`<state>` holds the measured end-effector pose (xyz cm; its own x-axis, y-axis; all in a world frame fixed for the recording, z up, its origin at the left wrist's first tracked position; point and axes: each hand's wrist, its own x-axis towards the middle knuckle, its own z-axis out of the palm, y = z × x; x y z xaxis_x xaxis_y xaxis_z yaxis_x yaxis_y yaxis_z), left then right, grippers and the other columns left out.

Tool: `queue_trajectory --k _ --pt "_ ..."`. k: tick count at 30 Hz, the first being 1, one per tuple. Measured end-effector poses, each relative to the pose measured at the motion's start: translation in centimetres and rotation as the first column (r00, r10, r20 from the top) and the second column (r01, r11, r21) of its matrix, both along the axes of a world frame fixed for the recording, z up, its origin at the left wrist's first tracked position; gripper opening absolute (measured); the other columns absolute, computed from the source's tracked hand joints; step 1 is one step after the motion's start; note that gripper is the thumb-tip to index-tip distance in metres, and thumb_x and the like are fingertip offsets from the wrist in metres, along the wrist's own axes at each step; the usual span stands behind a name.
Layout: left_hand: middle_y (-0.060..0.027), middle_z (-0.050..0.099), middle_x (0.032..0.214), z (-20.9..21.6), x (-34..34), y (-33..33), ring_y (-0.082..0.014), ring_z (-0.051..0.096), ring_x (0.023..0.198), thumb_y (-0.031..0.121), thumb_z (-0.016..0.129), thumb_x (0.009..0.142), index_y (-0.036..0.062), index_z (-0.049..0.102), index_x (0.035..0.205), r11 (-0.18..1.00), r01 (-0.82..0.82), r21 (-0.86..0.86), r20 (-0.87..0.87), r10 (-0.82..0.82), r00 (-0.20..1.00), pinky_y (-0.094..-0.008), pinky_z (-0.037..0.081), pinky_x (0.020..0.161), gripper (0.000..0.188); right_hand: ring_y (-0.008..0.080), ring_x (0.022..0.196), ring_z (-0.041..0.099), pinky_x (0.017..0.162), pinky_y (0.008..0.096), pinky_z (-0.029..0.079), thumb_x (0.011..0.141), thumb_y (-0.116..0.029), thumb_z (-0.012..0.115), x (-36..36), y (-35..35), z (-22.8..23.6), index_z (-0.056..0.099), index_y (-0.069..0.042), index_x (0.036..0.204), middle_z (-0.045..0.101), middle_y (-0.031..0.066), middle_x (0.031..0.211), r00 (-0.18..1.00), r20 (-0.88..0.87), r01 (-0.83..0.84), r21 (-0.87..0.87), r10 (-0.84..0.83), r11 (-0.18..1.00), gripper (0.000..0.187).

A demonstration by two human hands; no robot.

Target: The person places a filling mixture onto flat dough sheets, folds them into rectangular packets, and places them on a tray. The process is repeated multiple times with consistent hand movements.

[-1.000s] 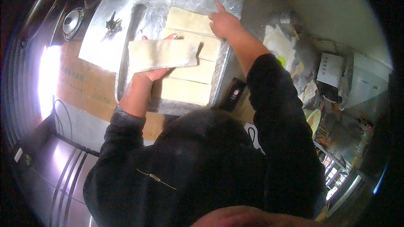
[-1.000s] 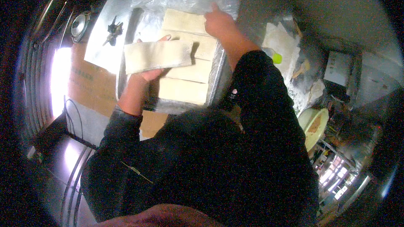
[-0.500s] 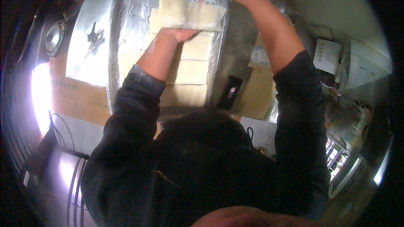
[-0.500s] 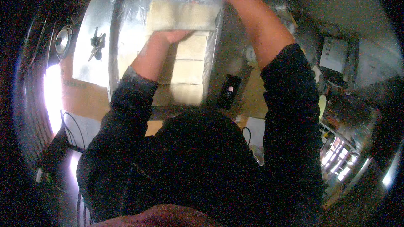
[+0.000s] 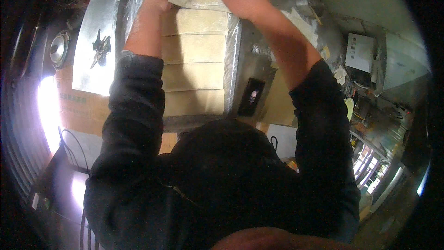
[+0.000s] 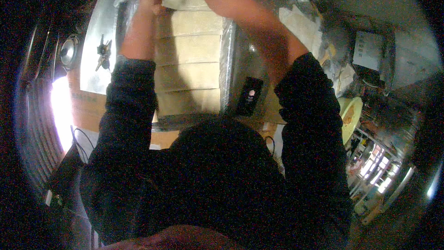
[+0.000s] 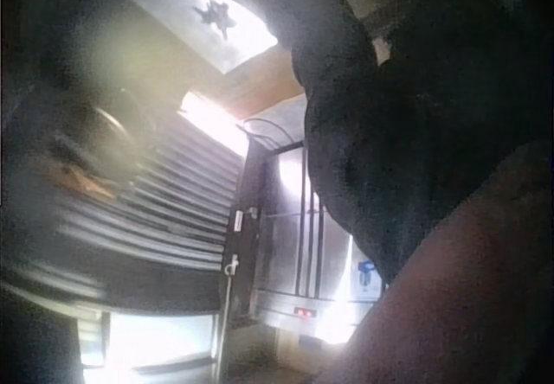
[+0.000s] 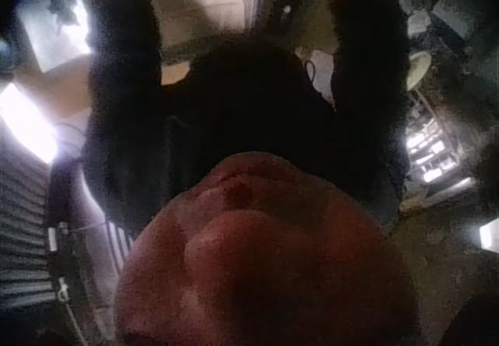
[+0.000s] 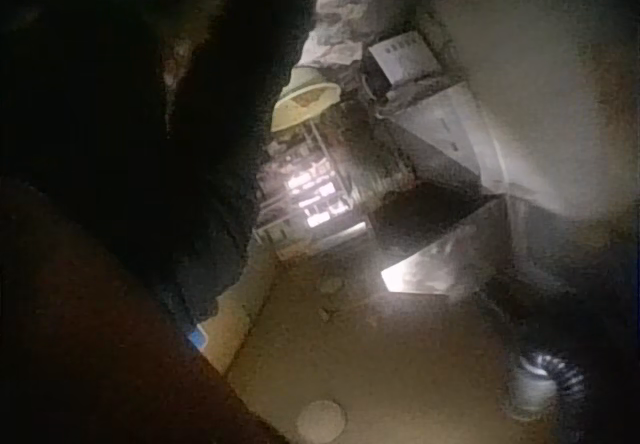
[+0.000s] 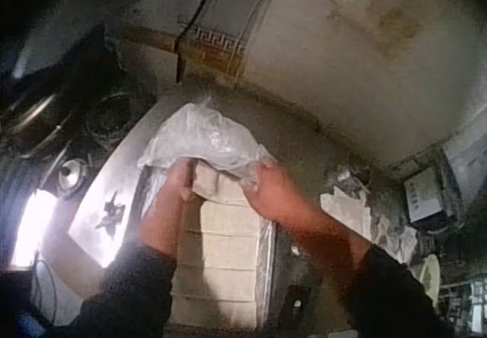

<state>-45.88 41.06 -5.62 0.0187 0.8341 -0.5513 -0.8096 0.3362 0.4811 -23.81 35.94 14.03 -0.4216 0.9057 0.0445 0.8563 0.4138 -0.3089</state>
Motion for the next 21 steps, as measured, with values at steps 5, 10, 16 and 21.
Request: queue_trajectory --k 5,10,16,21 --pt "-0.0259 0.069 0.113 4.3 -3.2 -5.3 -0.0409 0.066 0.106 0.033 0.068 0.086 -0.004 0.068 0.11 0.951 0.307 0.045 -0.977 -0.021 0.21 -0.0457 0.053 0.093 0.044 0.0384 0.137 0.048 0.115 0.043 0.039 0.096 -0.035 0.064 0.5 -5.2 -1.1 0.055 -0.003 0.141 0.051 0.0233 0.146 0.979 0.173 -0.092 -0.119 0.112 0.989 0.056" --pt "-0.0228 0.059 0.135 3.7 1.2 -15.6 -0.0429 0.056 0.124 0.033 0.065 0.092 0.0043 0.061 0.13 0.872 0.476 0.111 -0.875 0.313 -0.369 -0.0509 0.044 0.107 0.049 0.0388 0.123 0.059 0.104 0.043 0.05 0.095 -0.02 0.063 8.5 -16.3 -3.3 0.061 -0.002 0.13 0.059 0.0218 0.137 0.924 -0.188 -0.362 -0.138 0.334 0.922 0.039" --pt "-0.0211 0.027 0.163 5.2 4.5 -29.7 -0.0406 0.022 0.152 0.042 0.058 0.095 0.0069 0.042 0.15 0.749 0.631 -0.201 -0.852 0.184 -0.491 -0.058 0.016 0.123 0.067 0.0359 0.103 0.067 0.091 0.0431 0.053 0.093 -0.013 0.062 21.5 -31.7 -6.6 0.067 -0.003 0.116 0.07 0.0216 0.111 0.97 -0.065 0.15 -0.593 -0.233 0.791 0.025" --pt "-0.022 0.024 0.165 7.4 7.0 -37.2 -0.0401 0.017 0.154 0.039 0.06 0.094 0.0055 0.041 0.15 0.727 0.62 -0.294 -0.853 0.094 -0.513 -0.0555 0.013 0.124 0.068 0.0355 0.097 0.069 0.085 0.0433 0.054 0.093 -0.02 0.065 28.8 -41.9 -8.1 0.067 -0.004 0.106 0.071 0.0203 0.105 0.893 -0.173 0.272 -0.526 -0.415 0.806 0.021"
